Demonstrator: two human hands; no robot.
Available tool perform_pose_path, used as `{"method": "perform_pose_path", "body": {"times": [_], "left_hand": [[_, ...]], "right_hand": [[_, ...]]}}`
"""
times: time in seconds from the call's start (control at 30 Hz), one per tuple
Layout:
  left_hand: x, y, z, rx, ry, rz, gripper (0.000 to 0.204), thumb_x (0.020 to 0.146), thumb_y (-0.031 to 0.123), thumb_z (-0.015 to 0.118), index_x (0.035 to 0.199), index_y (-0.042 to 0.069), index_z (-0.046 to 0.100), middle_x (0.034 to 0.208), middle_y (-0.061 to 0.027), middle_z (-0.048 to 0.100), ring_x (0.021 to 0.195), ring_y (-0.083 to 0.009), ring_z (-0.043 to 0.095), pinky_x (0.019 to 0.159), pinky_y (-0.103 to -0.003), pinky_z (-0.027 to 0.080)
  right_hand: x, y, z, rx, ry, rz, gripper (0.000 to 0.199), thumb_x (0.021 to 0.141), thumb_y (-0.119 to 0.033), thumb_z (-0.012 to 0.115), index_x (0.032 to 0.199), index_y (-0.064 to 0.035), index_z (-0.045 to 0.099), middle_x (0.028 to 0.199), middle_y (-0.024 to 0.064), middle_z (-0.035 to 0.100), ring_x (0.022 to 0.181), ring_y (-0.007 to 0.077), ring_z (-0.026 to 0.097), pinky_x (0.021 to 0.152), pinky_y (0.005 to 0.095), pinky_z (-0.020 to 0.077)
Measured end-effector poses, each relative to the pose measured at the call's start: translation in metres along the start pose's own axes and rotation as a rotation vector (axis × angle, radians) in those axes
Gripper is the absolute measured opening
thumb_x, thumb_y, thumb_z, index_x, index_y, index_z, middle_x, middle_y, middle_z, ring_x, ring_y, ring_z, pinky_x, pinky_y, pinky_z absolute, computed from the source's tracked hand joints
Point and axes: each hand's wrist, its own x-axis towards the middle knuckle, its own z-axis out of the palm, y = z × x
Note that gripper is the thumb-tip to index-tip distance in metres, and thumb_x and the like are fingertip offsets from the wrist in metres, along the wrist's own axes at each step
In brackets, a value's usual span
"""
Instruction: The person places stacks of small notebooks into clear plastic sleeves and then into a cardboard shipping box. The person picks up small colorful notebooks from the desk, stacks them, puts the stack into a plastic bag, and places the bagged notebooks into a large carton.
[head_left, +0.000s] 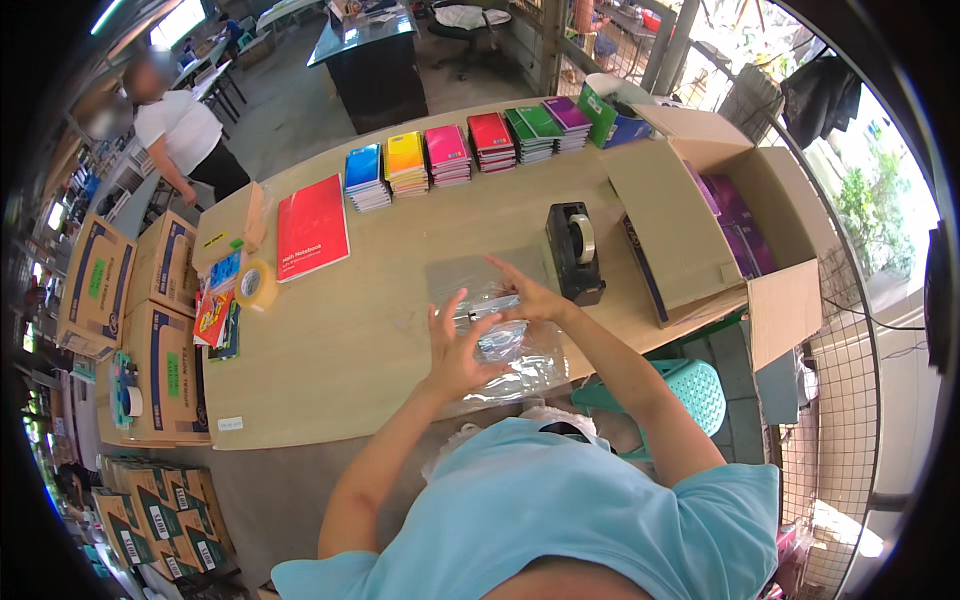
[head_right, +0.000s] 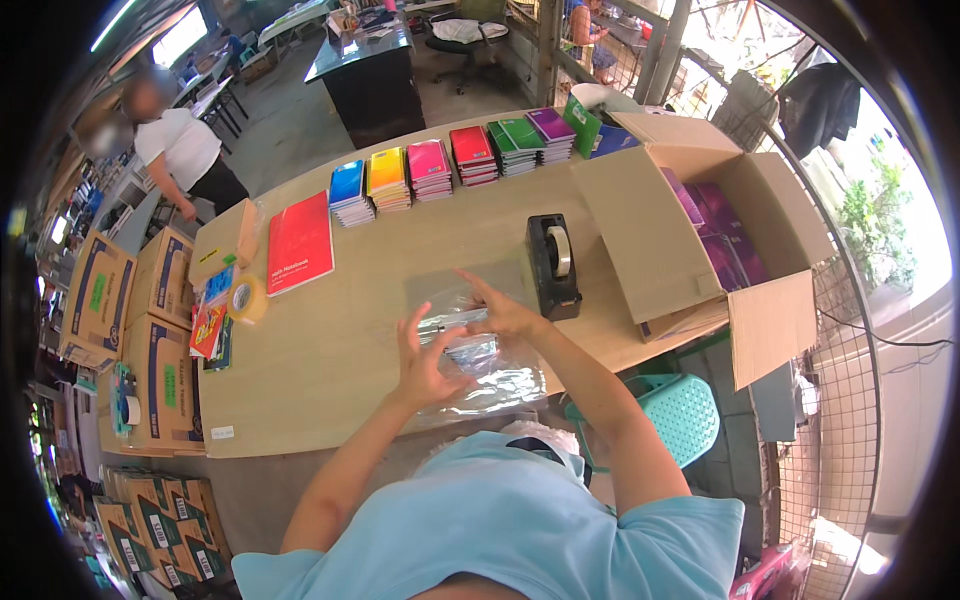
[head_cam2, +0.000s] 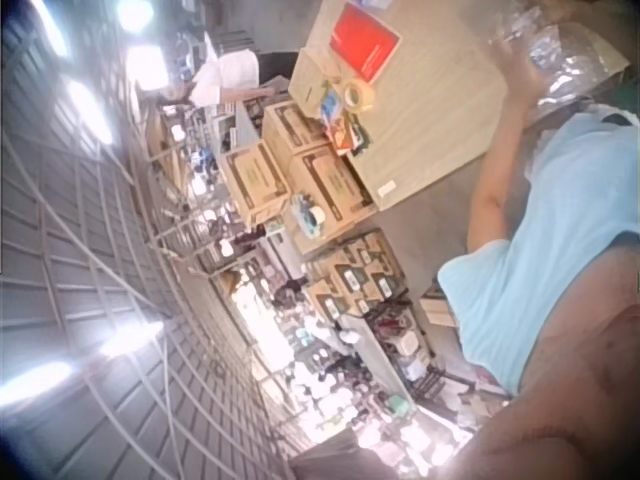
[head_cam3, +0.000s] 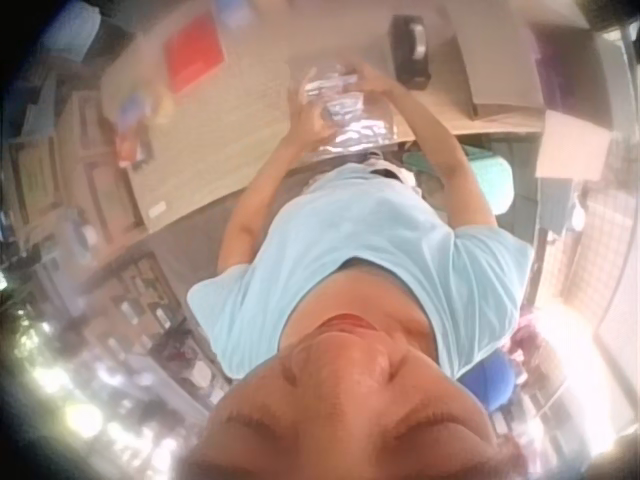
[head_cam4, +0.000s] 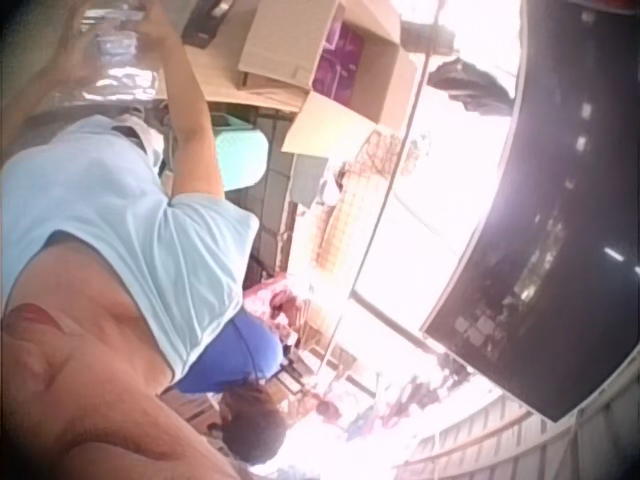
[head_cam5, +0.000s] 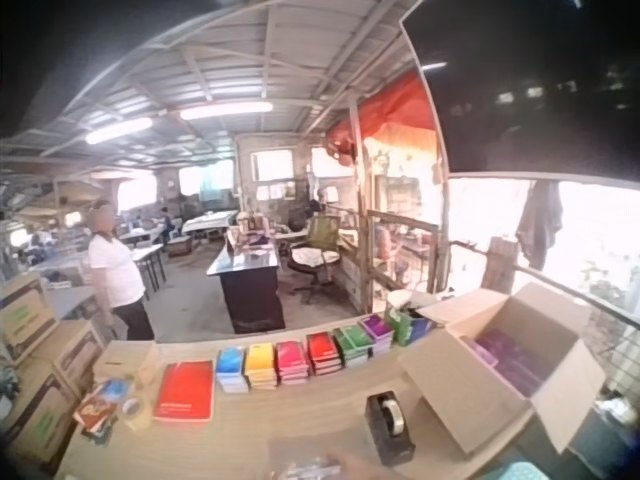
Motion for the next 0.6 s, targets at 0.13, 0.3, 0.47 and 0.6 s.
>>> {"method": "perform_pose_path", "body": {"times": [0.13,0.3,0.47,0.6], "left_hand": [[-0.002,-0.030,0.027,0.057,0.002,0.066,0.017,0.082,0.030,0.077,0.085,0.014,0.072,0.145,-0.0159,0.038,0.131,-0.0357,0.043,0.111,-0.062,0.023],[0.004,-0.025,0.041,-0.353,0.007,-0.259,0.015,0.081,0.020,0.077,0.080,0.007,0.069,0.141,-0.0164,0.042,0.128,-0.0342,0.045,0.103,-0.051,0.039],[0.000,-0.026,0.051,-0.225,0.086,-0.202,0.027,0.079,0.011,0.077,0.101,0.005,0.061,0.132,-0.0181,0.047,0.110,-0.0309,0.056,0.087,-0.040,0.050],[0.002,-0.027,0.051,-0.707,0.078,-0.568,0.064,0.074,0.001,0.078,0.129,0.005,0.044,0.114,-0.0136,0.057,0.098,-0.0228,0.060,0.084,-0.037,0.051]], "right_hand": [[0.002,0.002,-0.002,-0.007,-0.027,0.039,0.109,0.073,-0.010,0.080,0.158,-0.0125,0.012,0.098,0.0107,0.061,0.096,0.0217,0.058,0.093,0.0361,0.0446],[-0.019,0.022,0.007,0.361,0.286,-0.005,0.104,0.076,-0.002,0.075,0.158,-0.0103,0.011,0.113,0.0124,0.056,0.103,0.0219,0.056,0.093,0.0340,0.0451],[-0.037,0.019,0.033,0.435,0.313,-0.110,0.103,0.075,0.005,0.074,0.157,-0.0078,0.013,0.113,0.0104,0.053,0.106,0.0206,0.055,0.090,0.0333,0.0457],[-0.030,0.022,0.030,0.312,0.338,-0.065,0.097,0.075,0.005,0.072,0.155,-0.0059,0.019,0.110,0.0095,0.054,0.104,0.0188,0.055,0.090,0.0332,0.0460]]}}
